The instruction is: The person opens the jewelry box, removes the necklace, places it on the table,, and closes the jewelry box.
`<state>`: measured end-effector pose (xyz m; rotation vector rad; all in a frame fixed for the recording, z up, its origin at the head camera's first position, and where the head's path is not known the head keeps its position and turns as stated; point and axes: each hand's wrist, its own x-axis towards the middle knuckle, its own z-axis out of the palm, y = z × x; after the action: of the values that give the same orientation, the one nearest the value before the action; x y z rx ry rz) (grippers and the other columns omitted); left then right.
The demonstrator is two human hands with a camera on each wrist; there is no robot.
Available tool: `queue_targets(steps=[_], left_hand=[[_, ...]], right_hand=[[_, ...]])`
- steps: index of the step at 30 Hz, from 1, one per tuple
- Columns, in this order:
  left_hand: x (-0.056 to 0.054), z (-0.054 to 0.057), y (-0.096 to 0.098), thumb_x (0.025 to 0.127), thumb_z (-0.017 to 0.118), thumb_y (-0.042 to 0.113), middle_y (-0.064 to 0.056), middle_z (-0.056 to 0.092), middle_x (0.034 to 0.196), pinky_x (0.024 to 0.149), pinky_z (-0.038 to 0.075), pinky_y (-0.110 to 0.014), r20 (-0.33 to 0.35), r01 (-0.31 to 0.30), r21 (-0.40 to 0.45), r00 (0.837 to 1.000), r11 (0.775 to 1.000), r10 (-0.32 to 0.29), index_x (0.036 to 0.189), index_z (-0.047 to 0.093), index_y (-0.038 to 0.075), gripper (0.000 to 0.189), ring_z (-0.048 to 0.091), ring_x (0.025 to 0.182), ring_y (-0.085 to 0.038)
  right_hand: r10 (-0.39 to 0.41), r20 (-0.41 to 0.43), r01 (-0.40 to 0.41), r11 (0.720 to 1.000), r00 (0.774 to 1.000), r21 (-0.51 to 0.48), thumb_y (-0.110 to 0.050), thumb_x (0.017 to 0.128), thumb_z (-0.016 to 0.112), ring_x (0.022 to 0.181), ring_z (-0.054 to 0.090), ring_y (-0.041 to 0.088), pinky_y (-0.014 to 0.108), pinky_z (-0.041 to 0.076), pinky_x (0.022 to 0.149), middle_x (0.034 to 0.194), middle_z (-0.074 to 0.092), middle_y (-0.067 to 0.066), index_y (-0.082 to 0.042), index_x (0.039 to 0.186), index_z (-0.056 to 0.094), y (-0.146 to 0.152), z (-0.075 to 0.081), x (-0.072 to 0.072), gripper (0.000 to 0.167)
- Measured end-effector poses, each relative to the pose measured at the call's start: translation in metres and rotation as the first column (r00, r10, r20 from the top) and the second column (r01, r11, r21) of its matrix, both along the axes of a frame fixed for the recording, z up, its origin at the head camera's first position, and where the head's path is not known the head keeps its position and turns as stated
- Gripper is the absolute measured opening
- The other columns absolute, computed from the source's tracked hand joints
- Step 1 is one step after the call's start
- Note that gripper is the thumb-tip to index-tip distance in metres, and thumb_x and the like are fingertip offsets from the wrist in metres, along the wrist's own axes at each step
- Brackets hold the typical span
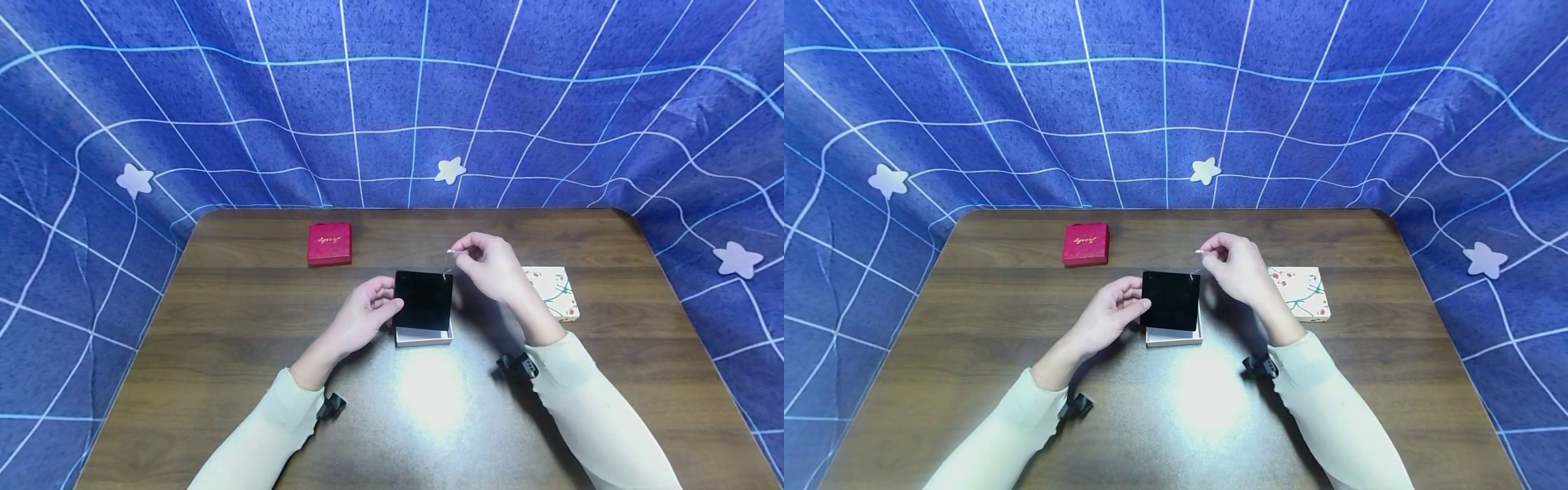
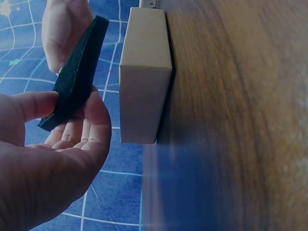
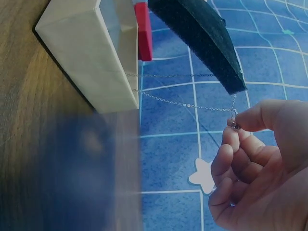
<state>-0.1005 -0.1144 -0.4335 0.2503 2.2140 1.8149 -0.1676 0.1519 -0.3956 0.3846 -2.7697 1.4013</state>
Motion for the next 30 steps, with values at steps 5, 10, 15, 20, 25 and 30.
queue_targets(steps=[5, 10, 15, 20, 25, 30], left_hand=[[0.0006, 0.0011, -0.0003, 0.102, 0.066, 0.002, -0.018, 0.070, 0.120, 0.083, 0.057, -0.027, 0.005, -0.002, 0.004, 1.000, 1.000, 0.002, 0.133, 0.061, -0.004, 0.032, 0.070, 0.106, -0.026], [0.0005, 0.0015, 0.0000, 0.102, 0.066, 0.001, -0.016, 0.071, 0.119, 0.082, 0.057, -0.027, 0.006, -0.005, 0.008, 1.000, 1.000, 0.005, 0.132, 0.062, -0.003, 0.031, 0.070, 0.104, -0.024], [0.0002, 0.0013, 0.0002, 0.101, 0.066, 0.000, -0.016, 0.071, 0.118, 0.079, 0.056, -0.027, 0.005, -0.004, 0.015, 1.000, 1.000, 0.004, 0.131, 0.062, -0.003, 0.030, 0.070, 0.102, -0.023], [0.0000, 0.0011, -0.0003, 0.101, 0.066, 0.000, -0.015, 0.072, 0.118, 0.079, 0.057, -0.027, 0.010, 0.006, 0.011, 1.000, 1.000, -0.006, 0.131, 0.062, -0.002, 0.031, 0.070, 0.102, -0.023], [0.0005, 0.0016, -0.0010, 0.101, 0.066, 0.001, -0.014, 0.072, 0.118, 0.080, 0.057, -0.029, 0.006, 0.013, -0.002, 1.000, 1.000, -0.013, 0.132, 0.063, -0.001, 0.030, 0.071, 0.101, -0.023], [0.0008, 0.0021, -0.0018, 0.102, 0.066, 0.001, -0.013, 0.072, 0.118, 0.083, 0.057, -0.030, -0.007, 0.024, -0.004, 1.000, 1.000, -0.024, 0.132, 0.063, 0.000, 0.030, 0.071, 0.103, -0.024]], right_hand=[[-0.005, 0.000, 0.005, 1.000, 1.000, -0.003, -0.011, 0.098, 0.063, 0.076, 0.060, 0.023, 0.035, 0.046, 0.071, 0.090, 0.074, 0.006, -0.006, 0.103, 0.076, 0.0024, -0.0005, -0.0004, 0.015], [-0.014, 0.000, 0.014, 1.000, 1.000, -0.001, -0.011, 0.098, 0.063, 0.077, 0.060, 0.023, 0.036, 0.046, 0.072, 0.092, 0.074, 0.007, -0.006, 0.103, 0.076, 0.0044, -0.0009, -0.0009, 0.015], [-0.026, -0.003, 0.026, 1.000, 1.000, 0.005, -0.012, 0.098, 0.063, 0.077, 0.059, 0.023, 0.036, 0.045, 0.071, 0.090, 0.073, 0.006, -0.007, 0.102, 0.076, 0.0058, -0.0033, -0.0018, 0.014], [-0.030, -0.002, 0.030, 1.000, 1.000, 0.010, -0.011, 0.098, 0.064, 0.076, 0.058, 0.023, 0.036, 0.045, 0.071, 0.088, 0.072, 0.007, -0.007, 0.102, 0.076, 0.0067, -0.0067, -0.0031, 0.013], [-0.026, 0.006, 0.026, 1.000, 1.000, 0.004, -0.010, 0.099, 0.064, 0.076, 0.059, 0.024, 0.037, 0.045, 0.072, 0.088, 0.072, 0.008, -0.007, 0.102, 0.076, 0.0066, -0.0081, -0.0041, 0.013], [-0.027, 0.010, 0.027, 1.000, 1.000, 0.005, -0.009, 0.099, 0.064, 0.077, 0.059, 0.024, 0.037, 0.045, 0.073, 0.088, 0.072, 0.008, -0.006, 0.103, 0.076, 0.0066, -0.0090, -0.0053, 0.013]])
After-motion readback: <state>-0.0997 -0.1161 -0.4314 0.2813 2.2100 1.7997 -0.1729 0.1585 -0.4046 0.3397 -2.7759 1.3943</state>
